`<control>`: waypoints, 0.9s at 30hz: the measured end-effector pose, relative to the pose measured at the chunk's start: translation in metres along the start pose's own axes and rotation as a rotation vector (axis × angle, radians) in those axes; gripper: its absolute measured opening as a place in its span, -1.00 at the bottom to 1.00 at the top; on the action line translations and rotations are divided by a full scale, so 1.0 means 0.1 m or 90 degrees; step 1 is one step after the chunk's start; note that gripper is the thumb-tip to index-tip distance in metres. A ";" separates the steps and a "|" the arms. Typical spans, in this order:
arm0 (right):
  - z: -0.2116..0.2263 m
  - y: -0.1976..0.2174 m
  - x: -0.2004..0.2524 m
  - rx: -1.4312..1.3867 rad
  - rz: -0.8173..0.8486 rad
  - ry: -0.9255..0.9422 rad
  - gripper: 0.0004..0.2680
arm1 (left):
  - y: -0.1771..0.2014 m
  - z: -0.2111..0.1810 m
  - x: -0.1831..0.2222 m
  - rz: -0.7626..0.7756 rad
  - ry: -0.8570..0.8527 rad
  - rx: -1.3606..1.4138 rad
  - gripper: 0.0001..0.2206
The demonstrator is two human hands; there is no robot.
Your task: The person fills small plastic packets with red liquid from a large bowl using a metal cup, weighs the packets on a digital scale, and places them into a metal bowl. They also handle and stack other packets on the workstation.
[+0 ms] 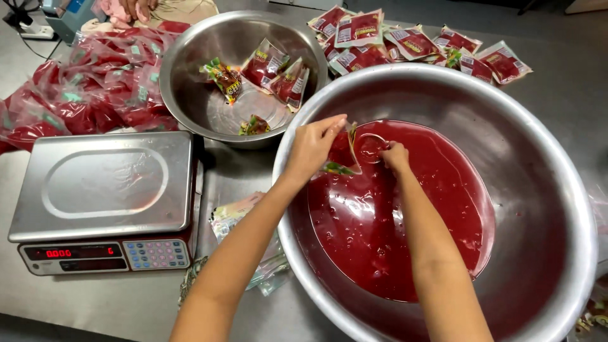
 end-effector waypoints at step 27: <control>1.68 1.80 1.75 -0.019 0.137 0.188 -0.92 | -0.75 0.91 0.11 0.065 0.150 -0.103 -0.63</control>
Point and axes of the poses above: each hand's wrist, its own x-axis away from the middle knuckle, its own y-axis out of the back of the hand, z = x × y, the point moved 3 cm from there along -x, towards the middle knuckle, and after that the axes turned 3 degrees about -y, right-handed, at the moved point
